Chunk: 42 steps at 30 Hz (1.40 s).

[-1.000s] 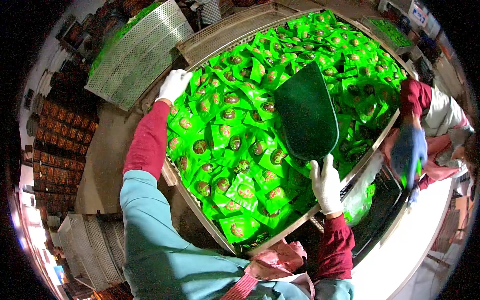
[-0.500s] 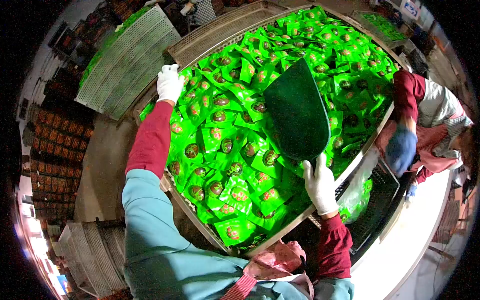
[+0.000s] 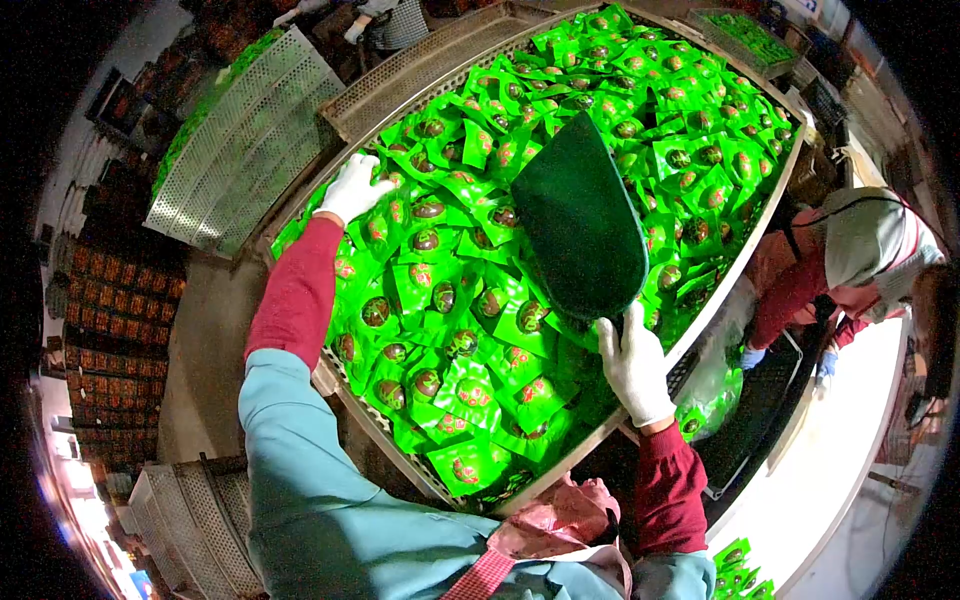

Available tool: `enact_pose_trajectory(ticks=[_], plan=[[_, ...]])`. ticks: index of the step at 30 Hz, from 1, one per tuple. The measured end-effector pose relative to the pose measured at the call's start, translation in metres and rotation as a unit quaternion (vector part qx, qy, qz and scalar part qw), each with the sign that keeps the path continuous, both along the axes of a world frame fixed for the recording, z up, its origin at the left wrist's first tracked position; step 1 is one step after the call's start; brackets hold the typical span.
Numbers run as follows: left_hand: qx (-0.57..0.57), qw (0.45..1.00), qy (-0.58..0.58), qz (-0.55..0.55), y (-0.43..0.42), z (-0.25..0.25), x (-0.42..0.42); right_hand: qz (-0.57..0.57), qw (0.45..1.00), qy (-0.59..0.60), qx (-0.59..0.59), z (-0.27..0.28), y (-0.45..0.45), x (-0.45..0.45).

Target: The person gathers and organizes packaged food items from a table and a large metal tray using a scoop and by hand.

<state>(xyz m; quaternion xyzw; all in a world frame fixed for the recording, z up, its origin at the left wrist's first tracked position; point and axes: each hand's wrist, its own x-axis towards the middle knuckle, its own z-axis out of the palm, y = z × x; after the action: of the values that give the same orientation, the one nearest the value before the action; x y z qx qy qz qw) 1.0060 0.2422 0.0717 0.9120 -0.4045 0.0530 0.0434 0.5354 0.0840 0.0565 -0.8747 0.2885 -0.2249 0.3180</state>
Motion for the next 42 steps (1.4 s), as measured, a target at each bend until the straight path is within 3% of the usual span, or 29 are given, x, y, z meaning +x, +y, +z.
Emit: enact_pose_trajectory(ticks=[2, 4, 5, 6, 8, 10, 11, 12, 14, 18, 19, 22, 26, 27, 28, 29, 32, 33, 34, 35, 36, 37, 38, 40, 42], plan=[[0.013, 0.998, -0.053, 0.019, -0.005, -0.016, 0.038, -0.002, 1.000, -0.001, -0.006, 0.005, 0.001, 0.002], [-0.004, 0.975, -0.194, -0.112, 0.004, -0.017, 0.075, -0.005, 1.000, 0.005, -0.008, 0.002, -0.001, 0.002], [-0.153, 0.983, -0.091, -0.038, 0.000, -0.006, 0.065, -0.007, 1.000, 0.010, -0.006, 0.000, -0.001, 0.002], [-0.293, 0.955, 0.016, 0.039, -0.001, 0.000, 0.060, -0.006, 1.000, 0.012, -0.005, 0.001, -0.001, 0.002], [-0.325, 0.942, 0.058, 0.059, -0.002, -0.003, 0.070, -0.004, 0.999, 0.001, 0.034, 0.005, 0.000, 0.003], [-0.229, 0.940, 0.177, 0.179, -0.005, -0.015, 0.076, -0.001, 0.998, 0.001, 0.056, 0.003, 0.000, 0.004], [-0.176, 0.971, 0.031, 0.162, -0.004, -0.021, 0.072, -0.005, 0.999, 0.011, 0.042, 0.003, 0.000, 0.003], [-0.144, 0.969, -0.020, 0.198, -0.013, -0.015, 0.054, -0.010, 0.999, 0.022, 0.027, 0.003, 0.000, 0.002], [-0.091, 0.975, -0.179, 0.096, -0.019, 0.017, 0.003, -0.016, 1.000, 0.000, 0.005, 0.002, 0.000, 0.003], [-0.006, 0.997, -0.074, 0.017, -0.019, -0.017, 0.029, -0.010, 1.000, 0.002, 0.020, 0.002, 0.000, 0.003], [-0.034, 0.992, -0.120, 0.019, -0.019, -0.028, 0.036, -0.011, 1.000, 0.007, 0.024, 0.001, -0.001, 0.003], [-0.083, 0.992, -0.092, -0.018, -0.023, -0.026, 0.058, -0.011, 1.000, 0.008, 0.027, 0.004, -0.001, 0.003], [-0.028, 0.987, -0.158, -0.025, -0.046, -0.033, 0.063, -0.017, 1.000, 0.005, 0.015, 0.001, -0.001, 0.003], [-0.105, 0.988, -0.112, -0.017, -0.049, -0.019, 0.049, -0.028, 0.999, 0.027, -0.026, -0.008, -0.001, 0.001], [-0.039, 0.995, -0.088, 0.018, -0.057, -0.002, 0.043, -0.032, 0.998, 0.045, -0.022, -0.012, -0.002, 0.000], [-0.124, 0.981, -0.147, 0.024, -0.055, 0.010, 0.013, -0.023, 0.998, 0.050, -0.038, -0.008, -0.001, -0.001], [0.021, 0.952, -0.223, -0.207, -0.053, 0.011, 0.014, 0.004, 0.999, 0.042, -0.024, -0.007, -0.001, -0.002], [0.074, 0.953, -0.212, -0.202, -0.047, -0.007, 0.038, -0.005, 0.999, 0.034, -0.014, -0.008, 0.001, -0.003], [0.068, 0.979, -0.158, -0.109, -0.049, 0.000, 0.016, 0.017, 1.000, 0.026, 0.002, -0.003, 0.001, -0.007], [0.039, 0.989, -0.132, -0.060, -0.047, -0.021, 0.050, 0.016, 1.000, 0.021, 0.017, 0.000, 0.001, -0.007], [-0.061, 0.989, -0.108, -0.082, -0.037, -0.044, 0.080, 0.027, 0.999, 0.015, 0.037, 0.001, 0.001, -0.005], [0.182, 0.896, -0.387, -0.120, -0.029, -0.065, 0.113, 0.016, 0.999, 0.019, 0.041, -0.005, 0.001, -0.001], [-0.037, 0.958, -0.255, -0.123, -0.023, -0.061, 0.104, 0.014, 0.999, 0.021, 0.044, -0.006, 0.001, 0.001], [0.152, 0.976, -0.153, -0.025, -0.036, -0.030, 0.066, 0.013, 0.999, -0.024, 0.028, -0.006, 0.002, 0.003], [0.095, 0.977, -0.181, -0.060, -0.040, -0.010, 0.037, 0.002, 0.999, -0.028, 0.019, -0.008, 0.002, 0.004]])
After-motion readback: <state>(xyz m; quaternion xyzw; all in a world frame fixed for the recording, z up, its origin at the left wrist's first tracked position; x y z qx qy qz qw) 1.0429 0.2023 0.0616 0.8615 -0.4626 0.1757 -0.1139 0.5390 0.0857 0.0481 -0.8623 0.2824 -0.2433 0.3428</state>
